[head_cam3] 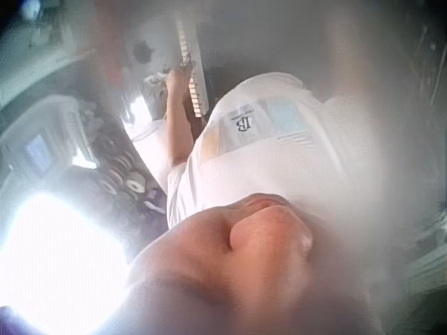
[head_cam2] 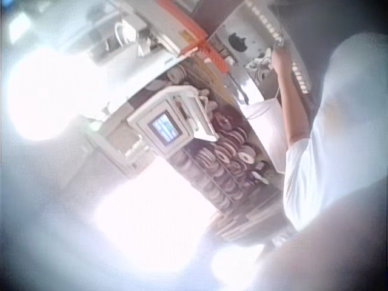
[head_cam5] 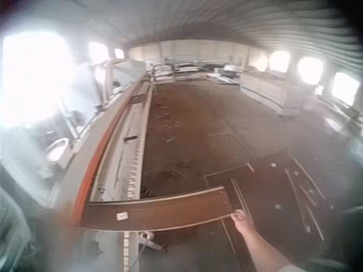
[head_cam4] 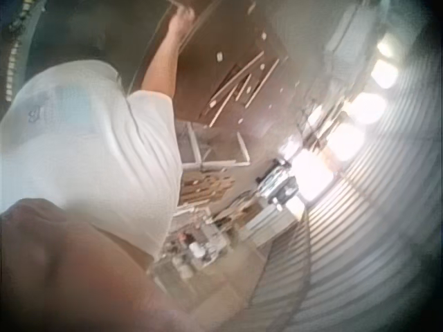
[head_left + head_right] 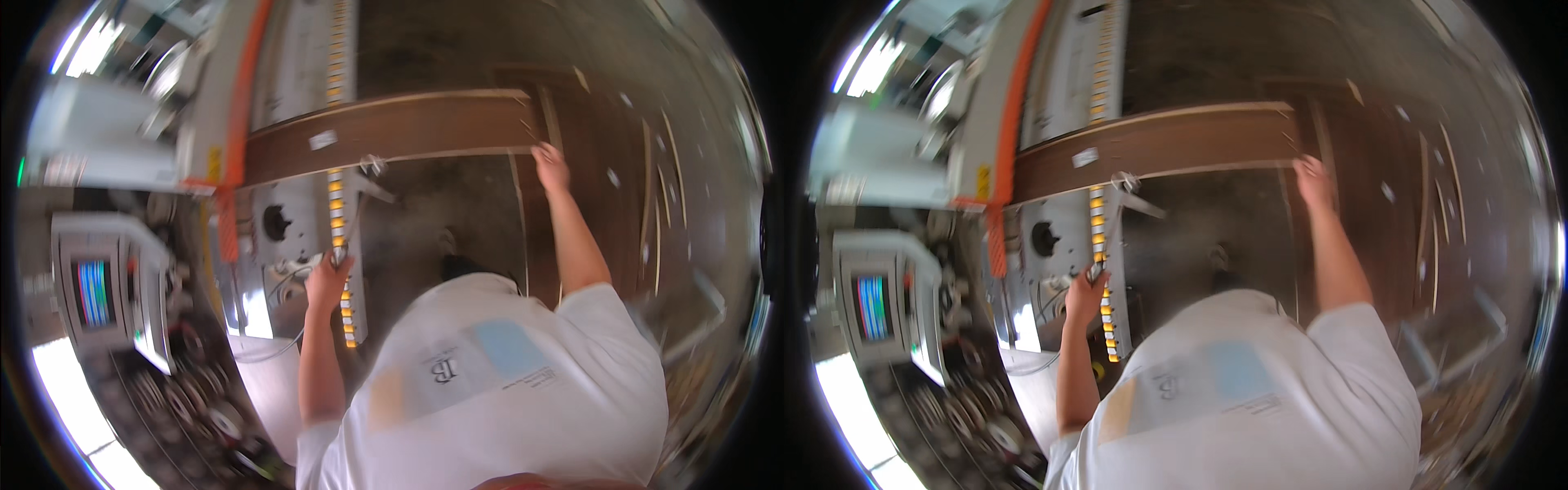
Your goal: The person moves various wood panels between stacks and a work surface, then uses a compressed air nozzle to clean dust from the edges and surfaces of each panel.
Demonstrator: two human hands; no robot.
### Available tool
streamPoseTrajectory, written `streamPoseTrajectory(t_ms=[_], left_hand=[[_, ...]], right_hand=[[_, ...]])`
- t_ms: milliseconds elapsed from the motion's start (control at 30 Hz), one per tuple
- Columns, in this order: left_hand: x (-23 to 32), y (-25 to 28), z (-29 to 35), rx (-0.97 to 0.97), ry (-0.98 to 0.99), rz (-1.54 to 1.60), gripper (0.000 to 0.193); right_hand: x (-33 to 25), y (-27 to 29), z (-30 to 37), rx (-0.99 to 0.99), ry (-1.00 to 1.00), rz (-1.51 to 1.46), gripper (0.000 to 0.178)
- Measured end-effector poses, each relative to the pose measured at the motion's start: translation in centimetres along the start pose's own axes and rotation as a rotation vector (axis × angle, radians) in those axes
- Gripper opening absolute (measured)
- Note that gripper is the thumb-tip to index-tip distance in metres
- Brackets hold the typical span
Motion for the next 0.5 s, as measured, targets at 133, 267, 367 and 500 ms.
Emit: streamPoseTrajectory(t_ms=[133, 267, 367, 500], left_hand=[[-1.9, -5.0, 6.9, -0.234, -0.104, -0.399, 0.062], [-1.3, -7.8, 10.8, -0.516, -0.236, -0.489, 0.059], [-4.3, -12.2, 12.4, -0.606, -0.340, -0.544, 0.052], [-4.7, -16.3, 14.2, -0.717, -0.503, -0.606, 0.040]], right_hand=[[3.6, 1.4, 9.5, 0.010, -0.321, -0.443, 0.047], [9.1, 5.5, 21.7, 0.158, -0.640, -0.681, 0.047], [13.0, 9.2, 31.6, 0.200, -0.765, -0.727, 0.042], [15.7, 13.0, 41.1, 0.285, -0.816, -0.733, 0.037]])
Point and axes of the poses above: each hand's wrist, its own z-axis away from the middle knuckle, its own y-axis out of the back of the hand, x = y × z, the point moved 2 cm from there along -z, towards the middle knuckle, and after that the axes turned 4 degrees about y, right-handed, at the moved point
